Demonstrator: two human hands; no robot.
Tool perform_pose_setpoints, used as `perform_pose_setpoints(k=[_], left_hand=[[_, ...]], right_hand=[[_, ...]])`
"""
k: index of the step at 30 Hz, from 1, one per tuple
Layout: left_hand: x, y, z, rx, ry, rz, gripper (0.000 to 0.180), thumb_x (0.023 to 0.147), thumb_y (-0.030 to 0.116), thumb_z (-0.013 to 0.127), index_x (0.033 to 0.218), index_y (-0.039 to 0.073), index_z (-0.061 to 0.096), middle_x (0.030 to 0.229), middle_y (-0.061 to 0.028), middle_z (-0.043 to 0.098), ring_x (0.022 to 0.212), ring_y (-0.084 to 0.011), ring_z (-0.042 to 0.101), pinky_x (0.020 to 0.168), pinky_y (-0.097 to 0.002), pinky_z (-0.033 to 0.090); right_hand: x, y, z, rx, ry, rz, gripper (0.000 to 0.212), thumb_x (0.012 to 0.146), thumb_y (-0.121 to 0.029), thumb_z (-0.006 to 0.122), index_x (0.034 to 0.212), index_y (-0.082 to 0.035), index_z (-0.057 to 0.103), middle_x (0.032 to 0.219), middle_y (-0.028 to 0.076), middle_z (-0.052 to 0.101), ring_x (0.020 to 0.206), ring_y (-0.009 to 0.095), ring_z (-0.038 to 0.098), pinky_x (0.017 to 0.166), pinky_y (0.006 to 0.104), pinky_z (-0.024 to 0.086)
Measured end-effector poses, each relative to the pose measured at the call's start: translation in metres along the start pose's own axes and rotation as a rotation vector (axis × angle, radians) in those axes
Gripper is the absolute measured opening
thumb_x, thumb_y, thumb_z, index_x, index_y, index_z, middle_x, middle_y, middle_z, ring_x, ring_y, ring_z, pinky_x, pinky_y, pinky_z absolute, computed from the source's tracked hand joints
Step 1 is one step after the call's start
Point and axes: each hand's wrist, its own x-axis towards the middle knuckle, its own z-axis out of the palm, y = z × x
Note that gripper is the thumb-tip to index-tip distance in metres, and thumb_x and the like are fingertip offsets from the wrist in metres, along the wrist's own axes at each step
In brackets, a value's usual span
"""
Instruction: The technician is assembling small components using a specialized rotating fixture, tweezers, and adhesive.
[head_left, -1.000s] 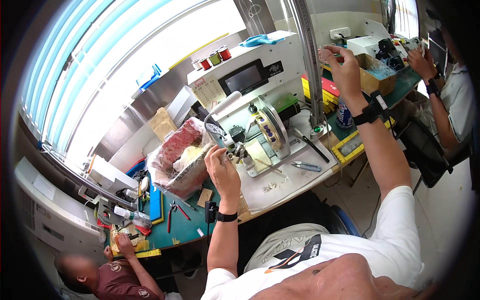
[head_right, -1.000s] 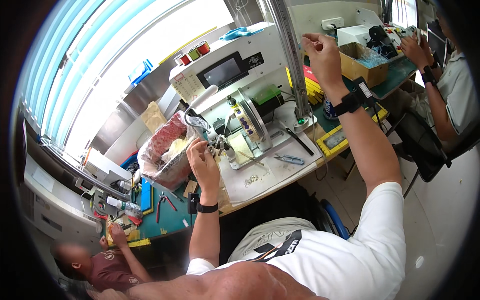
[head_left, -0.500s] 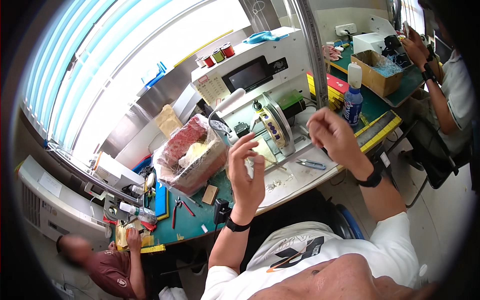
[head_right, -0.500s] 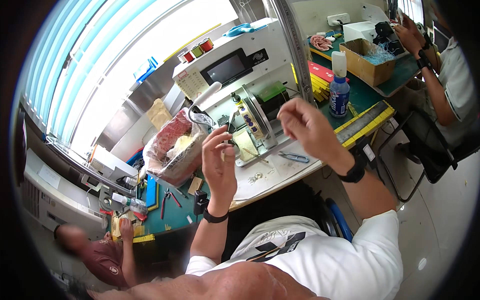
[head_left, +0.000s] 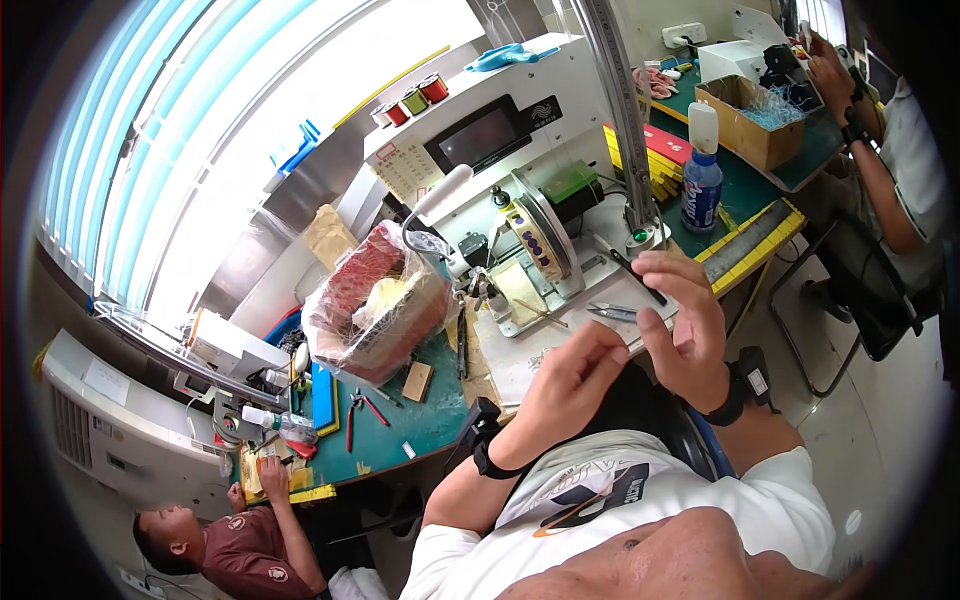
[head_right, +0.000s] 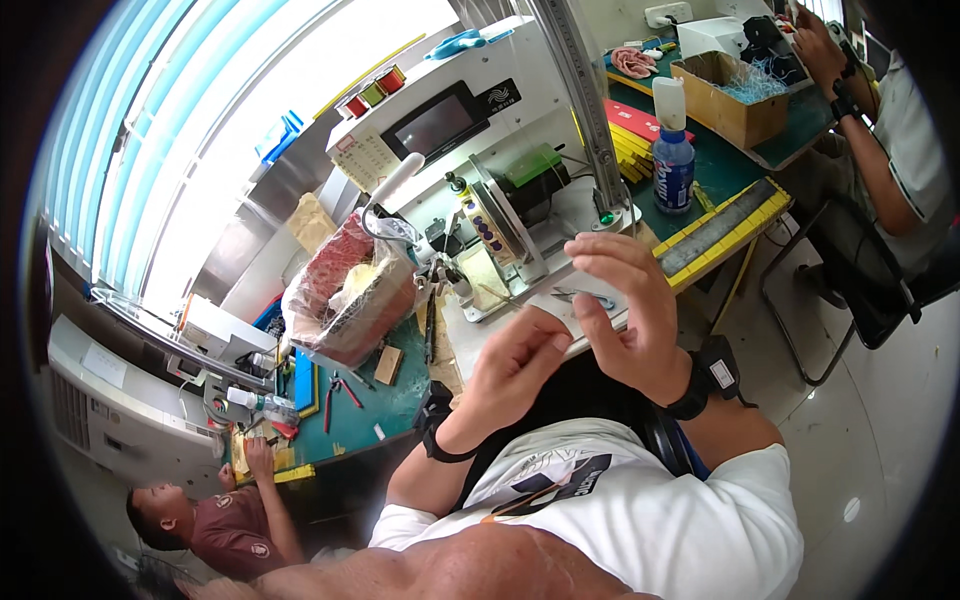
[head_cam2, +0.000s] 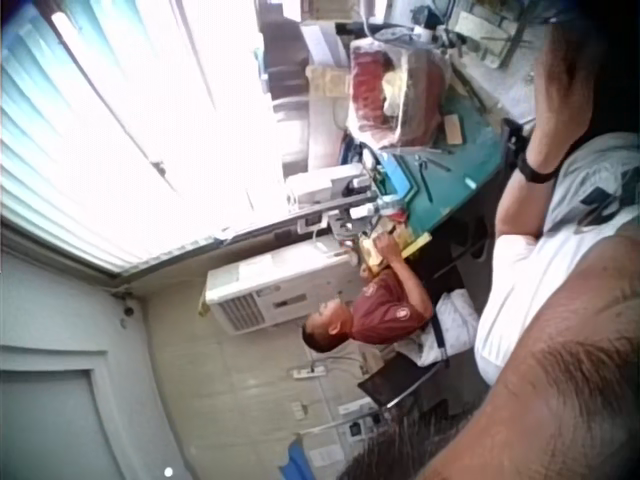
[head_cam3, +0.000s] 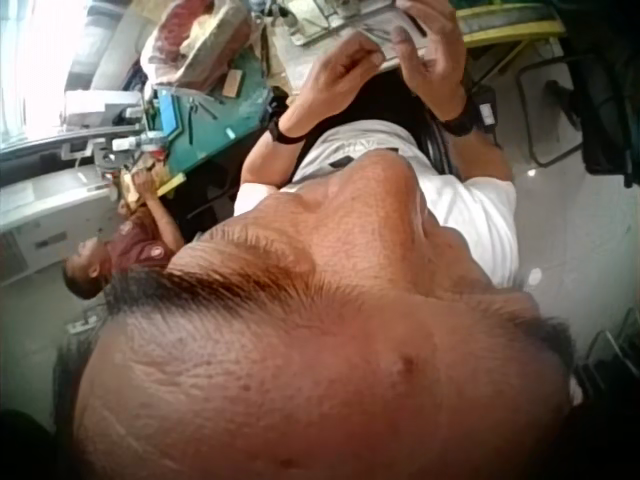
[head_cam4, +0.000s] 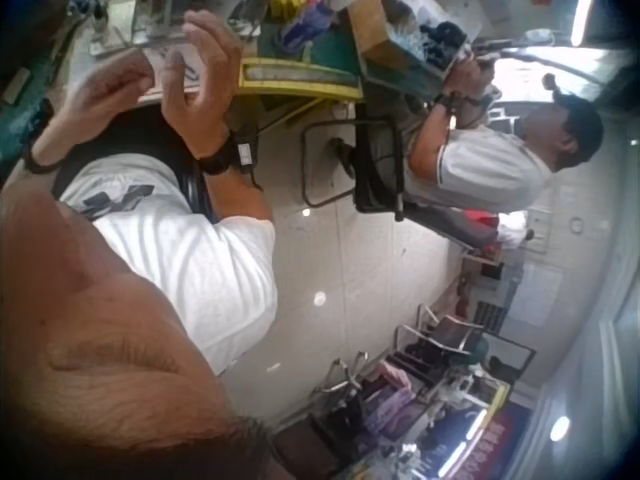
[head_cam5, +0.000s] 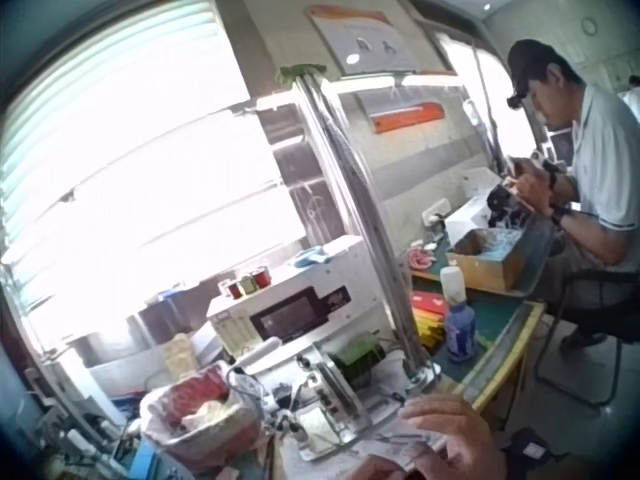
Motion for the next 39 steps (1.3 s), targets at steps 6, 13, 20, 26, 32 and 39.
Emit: perform_pose_setpoints(k=[6, 13, 20, 26, 32, 39], left_hand=[[0.001, 0.003, -0.002, 0.013, -0.622, 0.111, 0.011, 0.107, 0.009, 0.073, 0.115, 0.001, 0.074, 0.087, -0.0137, 0.071, 0.072, -0.0290, 0.067, 0.067, -0.0415, 0.051], [-0.004, 0.008, -0.040, 0.128, -0.305, 0.168, 0.002, 0.102, 0.003, 0.081, 0.100, 0.002, 0.080, 0.092, -0.0058, 0.070, 0.079, -0.0167, 0.061, 0.065, -0.0329, 0.045], [0.020, -0.001, -0.015, 0.601, 0.163, 0.481, 0.016, 0.091, -0.004, 0.085, 0.105, 0.004, 0.080, 0.085, -0.0081, 0.066, 0.075, -0.0267, 0.065, 0.067, -0.0387, 0.051], [0.019, -0.016, -0.029, 0.673, 0.369, 0.455, 0.017, 0.092, -0.003, 0.087, 0.106, 0.004, 0.082, 0.081, -0.0074, 0.063, 0.068, -0.0212, 0.061, 0.062, -0.0359, 0.048], [0.016, -0.027, -0.066, 0.538, 0.584, 0.346, 0.011, 0.094, 0.001, 0.090, 0.104, 0.003, 0.085, 0.078, 0.0016, 0.050, 0.067, -0.0088, 0.041, 0.059, -0.0282, 0.032], [0.007, -0.035, -0.088, 0.467, 0.751, 0.256, 0.007, 0.097, 0.004, 0.088, 0.102, 0.003, 0.083, 0.081, -0.0014, 0.055, 0.068, -0.0107, 0.044, 0.059, -0.0282, 0.037]], right_hand=[[0.017, 0.009, -0.039, -0.428, -0.328, -0.120, 0.014, 0.100, -0.007, 0.074, 0.113, -0.008, 0.077, 0.118, 0.009, 0.079, 0.121, 0.032, 0.073, 0.116, 0.0508, 0.051], [0.001, 0.056, -0.107, -1.069, -0.121, 0.301, 0.013, 0.104, -0.014, 0.075, 0.115, -0.007, 0.076, 0.113, 0.011, 0.076, 0.109, 0.034, 0.071, 0.104, 0.0475, 0.046], [0.006, -0.005, -0.024, 0.141, -0.356, 0.658, 0.021, 0.113, -0.019, 0.070, 0.120, -0.001, 0.075, 0.099, 0.013, 0.076, 0.091, 0.019, 0.072, 0.078, 0.0334, 0.055], [-0.010, 0.002, -0.003, 0.184, -0.472, 0.726, 0.021, 0.113, -0.017, 0.071, 0.114, 0.003, 0.077, 0.088, 0.010, 0.077, 0.080, 0.015, 0.071, 0.074, 0.0305, 0.055], [-0.011, 0.026, -0.015, -0.019, -0.357, 0.731, 0.022, 0.112, -0.018, 0.071, 0.110, 0.003, 0.077, 0.089, 0.010, 0.078, 0.079, 0.014, 0.069, 0.073, 0.0306, 0.054], [-0.021, 0.049, -0.033, -0.104, -0.333, 0.822, 0.026, 0.112, -0.021, 0.073, 0.109, 0.004, 0.076, 0.091, 0.011, 0.078, 0.083, 0.018, 0.070, 0.078, 0.0322, 0.054]])
